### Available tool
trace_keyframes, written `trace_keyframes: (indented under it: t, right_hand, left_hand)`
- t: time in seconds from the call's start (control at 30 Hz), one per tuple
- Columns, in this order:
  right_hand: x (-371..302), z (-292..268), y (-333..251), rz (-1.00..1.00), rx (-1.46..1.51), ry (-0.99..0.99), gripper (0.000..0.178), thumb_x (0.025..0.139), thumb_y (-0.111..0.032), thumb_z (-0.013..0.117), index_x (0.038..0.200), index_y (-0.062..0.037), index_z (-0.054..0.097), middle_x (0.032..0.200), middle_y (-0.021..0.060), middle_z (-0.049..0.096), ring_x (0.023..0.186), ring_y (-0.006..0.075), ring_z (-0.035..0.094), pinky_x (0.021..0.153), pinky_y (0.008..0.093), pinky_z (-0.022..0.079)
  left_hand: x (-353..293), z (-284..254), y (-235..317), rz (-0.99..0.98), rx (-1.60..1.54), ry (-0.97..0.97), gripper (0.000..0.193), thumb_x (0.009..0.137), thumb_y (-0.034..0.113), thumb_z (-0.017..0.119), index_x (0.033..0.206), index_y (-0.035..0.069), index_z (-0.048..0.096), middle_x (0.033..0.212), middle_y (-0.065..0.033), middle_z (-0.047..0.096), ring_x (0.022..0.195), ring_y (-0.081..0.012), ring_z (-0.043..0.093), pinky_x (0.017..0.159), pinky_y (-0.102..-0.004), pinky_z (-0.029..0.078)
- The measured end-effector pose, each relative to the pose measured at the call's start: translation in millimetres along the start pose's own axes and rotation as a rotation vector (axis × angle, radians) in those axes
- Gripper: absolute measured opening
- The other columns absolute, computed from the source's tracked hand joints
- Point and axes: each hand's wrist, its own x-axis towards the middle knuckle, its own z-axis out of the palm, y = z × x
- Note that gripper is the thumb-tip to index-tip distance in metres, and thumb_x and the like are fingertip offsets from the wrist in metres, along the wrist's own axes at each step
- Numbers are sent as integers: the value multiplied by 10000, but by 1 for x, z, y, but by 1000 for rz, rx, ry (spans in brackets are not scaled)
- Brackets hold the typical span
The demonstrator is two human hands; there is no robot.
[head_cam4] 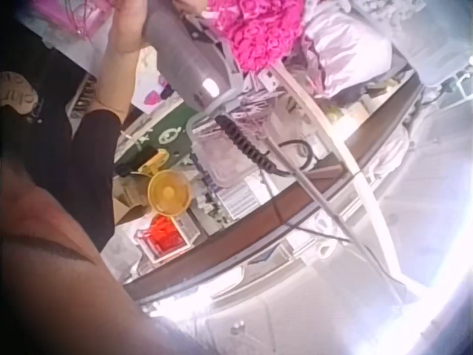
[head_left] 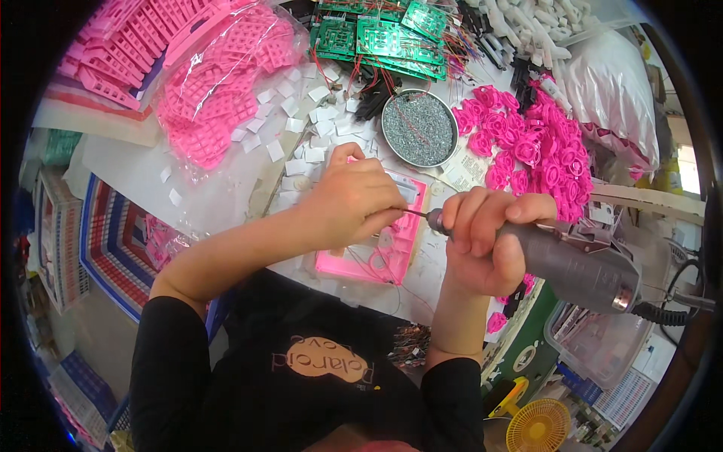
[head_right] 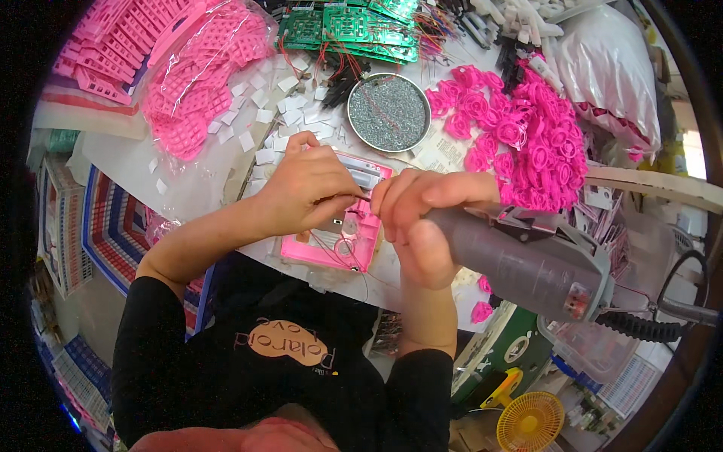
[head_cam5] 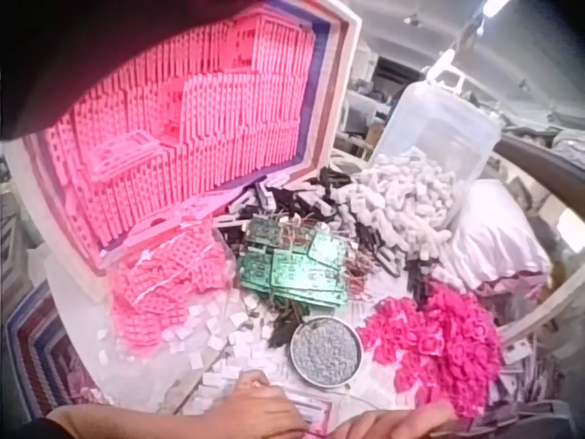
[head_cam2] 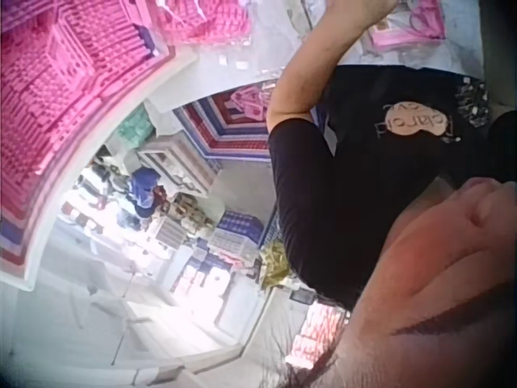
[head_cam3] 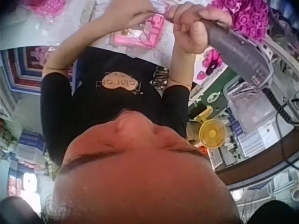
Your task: Assemble electronic toy components into pink plastic housings and secure them with a glue gun.
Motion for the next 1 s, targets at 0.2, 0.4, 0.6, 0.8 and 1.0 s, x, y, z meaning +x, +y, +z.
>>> trace_keyframes:
  t: [0.2, 0.4, 0.6, 0.8, 1.0]
  right_hand:
    - [-3, -1, 7, 8, 20, -4, 272, 920, -161, 612, 1131, -89, 455, 645, 24, 459, 561, 156, 455, 591, 349, 435]
    - [7, -27, 26, -78, -58, 97, 270, 915, -81, 626, 1102, -51, 434, 647, 61, 498, 557, 172, 485, 560, 355, 449]
    - [3, -41, 55, 8, -53, 137, 237, 898, -35, 623, 1058, -28, 449, 708, 76, 562, 593, 143, 539, 620, 351, 522]
    - [-8, -44, 69, 22, -420, 38, 204, 930, -67, 644, 992, -63, 449, 669, 62, 507, 539, 151, 456, 549, 346, 445]
    - [-5, -58, 72, 56, -501, -103, 259, 920, -102, 707, 1001, -73, 463, 721, 90, 575, 585, 182, 548, 603, 384, 511]
  left_hand:
    - [5, 1, -4, 35, 51, -5, 166, 724, 199, 816, 831, 174, 691, 787, 45, 629, 831, -171, 592, 921, -446, 328]
    - [18, 1, -2, -37, 389, -9, 309, 691, 299, 839, 902, 165, 657, 958, 28, 618, 1013, -198, 568, 1027, -552, 313]
    - [8, 9, -10, -45, 402, -115, 297, 693, 300, 832, 888, 167, 651, 993, 34, 615, 1057, -202, 556, 1054, -581, 294]
    - [6, 12, -12, -34, 407, -110, 320, 686, 299, 830, 905, 147, 652, 991, 39, 614, 1050, -200, 556, 1054, -575, 295]
    - [14, 9, -18, -42, 267, -207, 330, 717, 268, 818, 975, 125, 670, 1074, -34, 609, 1093, -213, 557, 1057, -580, 297]
